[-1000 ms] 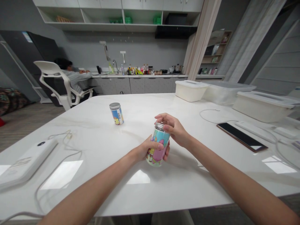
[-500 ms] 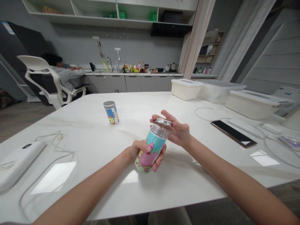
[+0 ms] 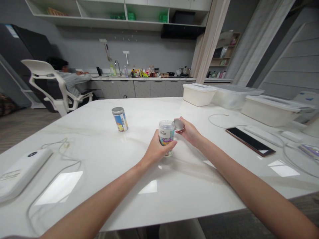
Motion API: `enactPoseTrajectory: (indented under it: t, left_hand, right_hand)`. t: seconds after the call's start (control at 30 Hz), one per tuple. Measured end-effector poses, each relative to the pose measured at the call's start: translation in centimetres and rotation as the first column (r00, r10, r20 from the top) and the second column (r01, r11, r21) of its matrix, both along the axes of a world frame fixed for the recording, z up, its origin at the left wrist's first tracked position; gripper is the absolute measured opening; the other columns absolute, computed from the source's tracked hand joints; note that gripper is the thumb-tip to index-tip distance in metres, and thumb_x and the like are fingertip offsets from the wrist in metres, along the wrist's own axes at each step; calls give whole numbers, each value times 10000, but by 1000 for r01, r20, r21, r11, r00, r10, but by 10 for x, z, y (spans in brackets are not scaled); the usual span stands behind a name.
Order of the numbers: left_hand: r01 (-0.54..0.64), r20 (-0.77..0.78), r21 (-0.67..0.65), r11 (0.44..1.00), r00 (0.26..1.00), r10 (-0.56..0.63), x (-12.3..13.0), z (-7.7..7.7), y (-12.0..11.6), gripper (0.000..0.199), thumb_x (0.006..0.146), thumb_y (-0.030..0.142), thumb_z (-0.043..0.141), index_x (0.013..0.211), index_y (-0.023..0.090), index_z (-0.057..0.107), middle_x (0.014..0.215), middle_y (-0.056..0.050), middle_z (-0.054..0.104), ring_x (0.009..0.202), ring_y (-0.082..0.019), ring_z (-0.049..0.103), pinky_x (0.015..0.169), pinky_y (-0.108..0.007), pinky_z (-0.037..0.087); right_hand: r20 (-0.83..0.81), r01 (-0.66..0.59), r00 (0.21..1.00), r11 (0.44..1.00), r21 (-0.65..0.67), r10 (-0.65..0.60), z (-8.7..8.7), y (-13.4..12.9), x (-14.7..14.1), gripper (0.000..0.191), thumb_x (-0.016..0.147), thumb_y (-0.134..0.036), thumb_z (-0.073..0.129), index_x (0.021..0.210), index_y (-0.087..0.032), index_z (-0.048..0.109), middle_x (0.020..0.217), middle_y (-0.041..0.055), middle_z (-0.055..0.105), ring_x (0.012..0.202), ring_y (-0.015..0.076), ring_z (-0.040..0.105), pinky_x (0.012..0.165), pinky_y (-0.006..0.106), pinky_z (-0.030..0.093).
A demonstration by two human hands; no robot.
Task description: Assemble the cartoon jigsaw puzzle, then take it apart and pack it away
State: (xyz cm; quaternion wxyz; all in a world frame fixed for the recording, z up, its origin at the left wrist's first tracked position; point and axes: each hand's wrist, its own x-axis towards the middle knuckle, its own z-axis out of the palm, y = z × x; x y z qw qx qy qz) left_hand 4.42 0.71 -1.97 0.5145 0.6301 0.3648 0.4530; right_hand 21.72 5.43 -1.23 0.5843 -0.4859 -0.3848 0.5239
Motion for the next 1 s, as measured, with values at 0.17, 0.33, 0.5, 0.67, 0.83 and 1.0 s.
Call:
enactPoseTrajectory:
  t: [0.17, 0.33, 0.5, 0.67, 0.83, 1.0]
  left_hand:
    - [-10, -57, 47, 999, 998, 13, 0, -4, 1, 379, 739, 343, 679, 1011, 194, 460, 883, -1, 580, 806, -149, 583, 716, -277, 468]
    - [-3, -108, 65, 998, 994, 10, -2, -8, 5, 338, 739, 250, 606, 1016, 196, 420, 933, -10, 560, 846, -156, 578, 757, -290, 463]
    - [31, -191, 79, 996, 981, -16, -3, -10, 7, 376, 743, 285, 630, 1035, 197, 410, 994, -38, 581, 910, -184, 590, 803, -319, 470]
    - [-26, -292, 208, 978, 953, 87, -7, -8, 15, 407, 760, 336, 649, 1068, 201, 417, 1019, -51, 611, 913, -195, 607, 802, -327, 479]
    - [-72, -452, 539, 839, 816, 361, -25, -8, 35, 427, 742, 207, 641, 1133, 210, 468, 1109, -74, 597, 1027, -243, 588, 895, -388, 466]
    - [64, -575, 710, 702, 628, 524, -44, -10, 54, 434, 733, 116, 585, 1158, 176, 519, 1123, -132, 603, 1025, -293, 591, 898, -443, 481]
  right_hand:
    - [665, -36, 744, 998, -58, 66, -8, 5, 12, 491, 982, -411, 292, 719, -156, 619, 649, 79, 695, 494, 144, 580, 498, 244, 385]
    - [852, -56, 523, 998, 2, 27, -17, 13, 23, 399, 879, -381, 524, 533, -187, 567, 559, 38, 628, 607, 177, 578, 628, 270, 388]
    - [882, -42, 466, 994, 99, -69, -26, 14, 32, 228, 836, -310, 561, 656, -186, 623, 749, 58, 635, 777, 206, 582, 803, 323, 405]
    - [830, 35, 518, 975, 220, -206, -23, 13, 32, 124, 812, -273, 566, 823, -171, 636, 1032, 121, 590, 960, 234, 567, 958, 400, 380]
    - [456, -17, 888, 988, 152, -55, -7, 1, -5, 267, 925, -353, 386, 968, -181, 585, 979, 90, 647, 866, 175, 641, 814, 317, 509]
    - [-301, -302, 919, 945, -129, 253, -1, -24, -39, 340, 972, -354, 331, 1071, -102, 537, 912, 138, 681, 805, 198, 694, 818, 344, 557]
